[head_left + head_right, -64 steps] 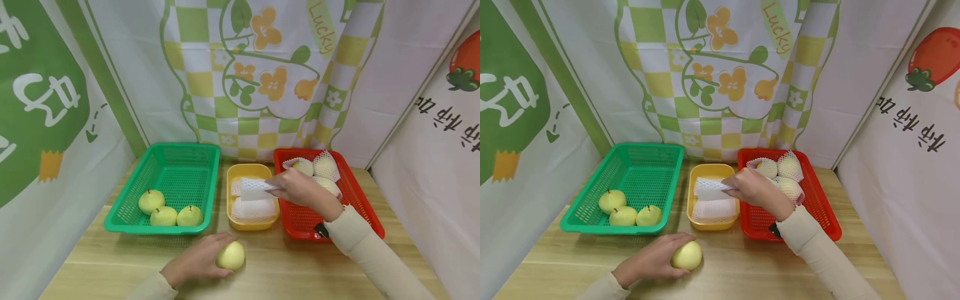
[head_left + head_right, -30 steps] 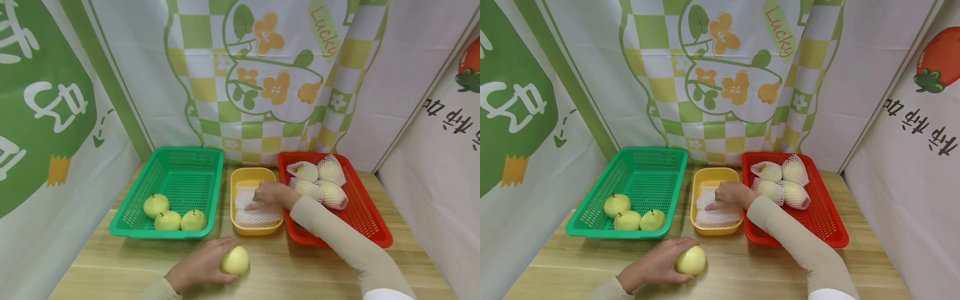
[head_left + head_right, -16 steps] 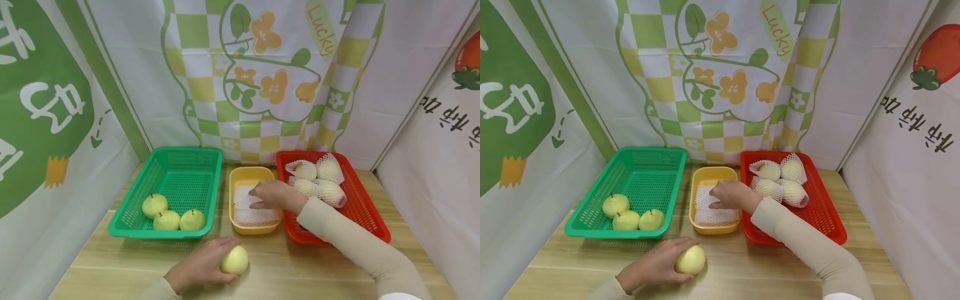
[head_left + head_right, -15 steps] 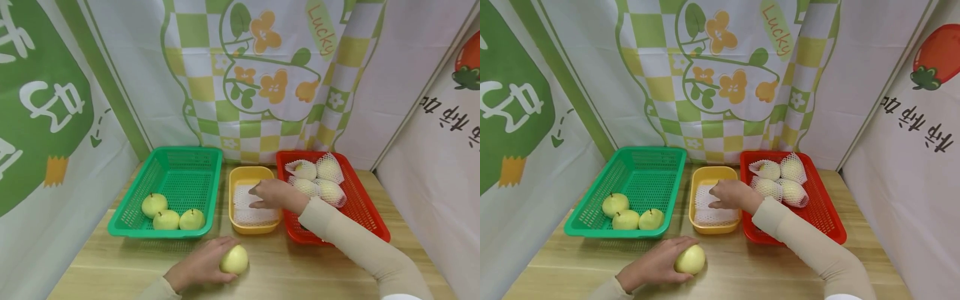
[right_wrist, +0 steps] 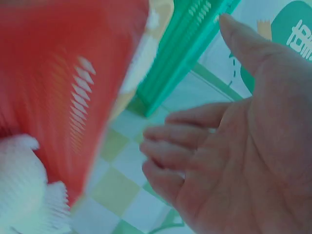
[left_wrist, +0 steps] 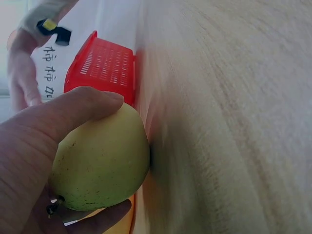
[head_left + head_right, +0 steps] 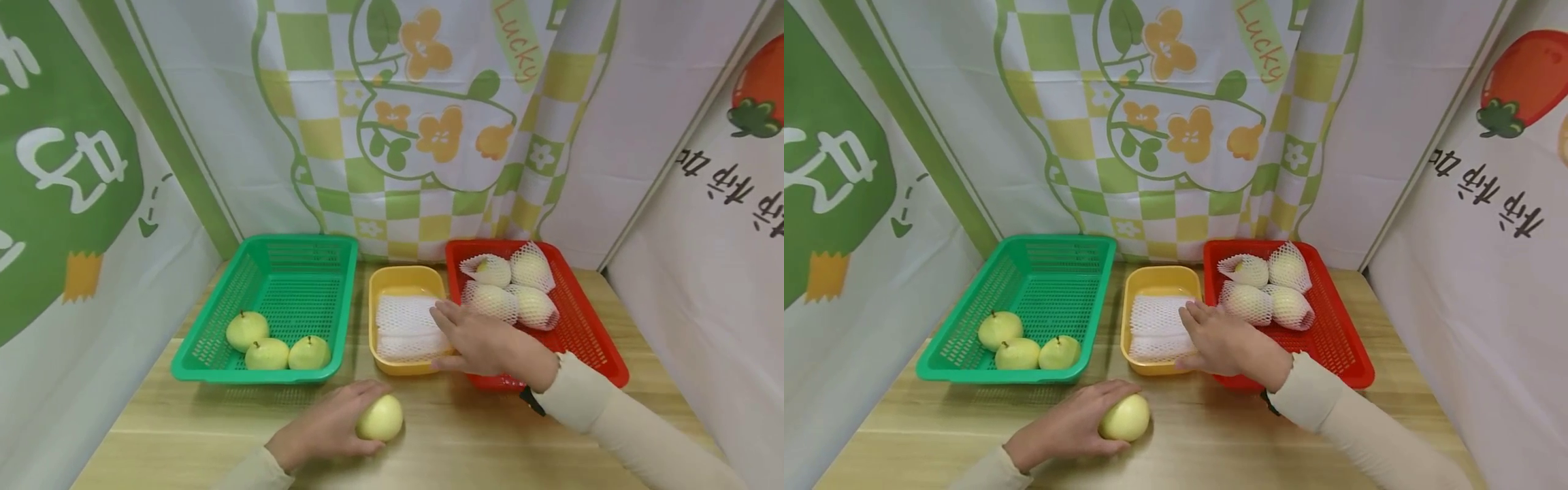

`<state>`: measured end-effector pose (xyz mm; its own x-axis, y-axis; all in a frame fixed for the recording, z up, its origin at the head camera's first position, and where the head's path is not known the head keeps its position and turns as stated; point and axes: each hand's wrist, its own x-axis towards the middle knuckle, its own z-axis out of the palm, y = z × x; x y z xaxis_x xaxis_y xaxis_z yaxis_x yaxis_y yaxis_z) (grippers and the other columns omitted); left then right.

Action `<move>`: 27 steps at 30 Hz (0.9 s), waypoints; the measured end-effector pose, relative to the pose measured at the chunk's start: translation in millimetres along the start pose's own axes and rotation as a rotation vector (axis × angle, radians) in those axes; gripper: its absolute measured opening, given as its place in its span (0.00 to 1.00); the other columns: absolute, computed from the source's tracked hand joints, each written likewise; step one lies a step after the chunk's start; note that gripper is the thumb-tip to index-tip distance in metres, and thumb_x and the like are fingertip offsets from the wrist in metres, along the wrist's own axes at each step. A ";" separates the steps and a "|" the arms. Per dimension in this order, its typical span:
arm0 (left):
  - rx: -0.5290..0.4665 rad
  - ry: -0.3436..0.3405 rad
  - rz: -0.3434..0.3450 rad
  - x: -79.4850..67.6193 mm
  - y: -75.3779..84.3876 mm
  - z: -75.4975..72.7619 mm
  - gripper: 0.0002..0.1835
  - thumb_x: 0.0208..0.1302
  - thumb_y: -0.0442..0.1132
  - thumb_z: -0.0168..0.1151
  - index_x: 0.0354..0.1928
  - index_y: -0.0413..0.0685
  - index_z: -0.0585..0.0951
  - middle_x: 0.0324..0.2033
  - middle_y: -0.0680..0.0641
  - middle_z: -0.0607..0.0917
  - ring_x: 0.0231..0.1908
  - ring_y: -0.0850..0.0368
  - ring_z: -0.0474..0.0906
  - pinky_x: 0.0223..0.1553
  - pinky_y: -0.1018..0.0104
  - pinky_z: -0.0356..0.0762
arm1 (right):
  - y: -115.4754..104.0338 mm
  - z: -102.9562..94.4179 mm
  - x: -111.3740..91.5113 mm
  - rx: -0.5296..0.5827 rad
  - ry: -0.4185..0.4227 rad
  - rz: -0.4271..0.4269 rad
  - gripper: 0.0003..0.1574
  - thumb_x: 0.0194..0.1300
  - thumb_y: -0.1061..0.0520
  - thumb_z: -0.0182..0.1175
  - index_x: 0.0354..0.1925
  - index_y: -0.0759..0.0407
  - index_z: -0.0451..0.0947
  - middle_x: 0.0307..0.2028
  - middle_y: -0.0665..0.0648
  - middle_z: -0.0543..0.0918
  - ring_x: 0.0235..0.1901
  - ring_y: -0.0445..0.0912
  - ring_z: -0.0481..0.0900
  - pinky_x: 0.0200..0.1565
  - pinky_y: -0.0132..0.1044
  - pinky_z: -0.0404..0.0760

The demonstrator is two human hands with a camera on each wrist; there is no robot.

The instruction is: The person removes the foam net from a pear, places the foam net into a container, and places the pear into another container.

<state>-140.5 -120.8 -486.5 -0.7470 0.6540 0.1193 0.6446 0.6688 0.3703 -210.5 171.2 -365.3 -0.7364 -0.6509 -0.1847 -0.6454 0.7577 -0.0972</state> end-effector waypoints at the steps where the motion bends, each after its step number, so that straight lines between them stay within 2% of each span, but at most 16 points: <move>1: -0.003 -0.004 -0.005 -0.1 0.2 -0.6 0.44 0.54 0.55 0.81 0.71 0.48 0.75 0.64 0.48 0.84 0.62 0.48 0.83 0.62 0.47 0.83 | -0.7 5.7 -4.0 0.017 0.019 -0.005 0.59 0.75 0.32 0.59 0.81 0.71 0.53 0.81 0.72 0.56 0.81 0.66 0.56 0.81 0.61 0.58; 5: -0.017 -0.018 -0.020 0.0 0.4 -3.7 0.45 0.55 0.54 0.81 0.72 0.48 0.74 0.65 0.46 0.83 0.63 0.47 0.82 0.63 0.45 0.83 | -2.8 31.2 -13.6 0.087 0.090 -0.004 0.62 0.76 0.31 0.57 0.82 0.71 0.46 0.83 0.73 0.51 0.83 0.67 0.50 0.82 0.63 0.54; 11: -0.023 -0.023 -0.002 1.1 -0.7 -5.0 0.44 0.53 0.52 0.82 0.71 0.49 0.74 0.63 0.46 0.84 0.61 0.48 0.83 0.61 0.46 0.84 | -3.0 65.2 -16.7 0.158 0.217 0.017 0.64 0.76 0.30 0.55 0.84 0.68 0.39 0.84 0.71 0.46 0.84 0.66 0.47 0.81 0.63 0.56; 13: -0.012 -0.027 0.013 1.7 -0.2 -5.3 0.43 0.53 0.52 0.82 0.70 0.50 0.75 0.63 0.48 0.84 0.61 0.49 0.83 0.61 0.48 0.84 | -2.9 74.7 -16.8 0.158 0.256 0.018 0.65 0.76 0.31 0.57 0.84 0.67 0.37 0.84 0.71 0.45 0.84 0.66 0.46 0.81 0.63 0.56; 16: 0.014 -0.026 0.044 1.8 3.4 -10.3 0.41 0.53 0.53 0.82 0.68 0.50 0.77 0.62 0.50 0.85 0.60 0.51 0.83 0.60 0.52 0.85 | -4.0 85.7 -16.6 0.102 0.308 0.008 0.66 0.75 0.32 0.60 0.84 0.69 0.39 0.84 0.71 0.45 0.84 0.66 0.47 0.81 0.62 0.57; 20: 0.056 -0.004 0.081 2.0 12.3 -31.1 0.40 0.51 0.53 0.83 0.66 0.50 0.80 0.60 0.50 0.86 0.56 0.52 0.85 0.55 0.56 0.87 | -5.6 94.5 -15.6 -0.027 0.371 0.006 0.65 0.73 0.33 0.62 0.82 0.72 0.45 0.83 0.73 0.50 0.83 0.66 0.51 0.80 0.59 0.62; 24: 0.082 0.025 0.114 3.6 17.0 -63.6 0.40 0.51 0.52 0.83 0.66 0.52 0.80 0.60 0.48 0.85 0.54 0.51 0.86 0.50 0.58 0.89 | -5.7 96.6 -16.6 -0.099 0.388 0.039 0.64 0.72 0.31 0.62 0.81 0.72 0.49 0.82 0.72 0.53 0.82 0.65 0.54 0.79 0.57 0.63; 27: 0.137 0.037 0.133 5.6 16.9 -91.5 0.40 0.52 0.52 0.82 0.67 0.51 0.79 0.60 0.47 0.85 0.54 0.51 0.86 0.49 0.57 0.89 | -4.9 95.6 -19.0 -0.100 0.372 0.062 0.64 0.72 0.31 0.61 0.82 0.71 0.49 0.83 0.71 0.53 0.83 0.64 0.53 0.80 0.57 0.63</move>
<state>-148.7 -138.2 -395.2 -0.6580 0.7277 0.1936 0.7520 0.6214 0.2201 -173.9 184.4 -454.8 -0.7861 -0.5906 0.1821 -0.6004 0.7997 0.0019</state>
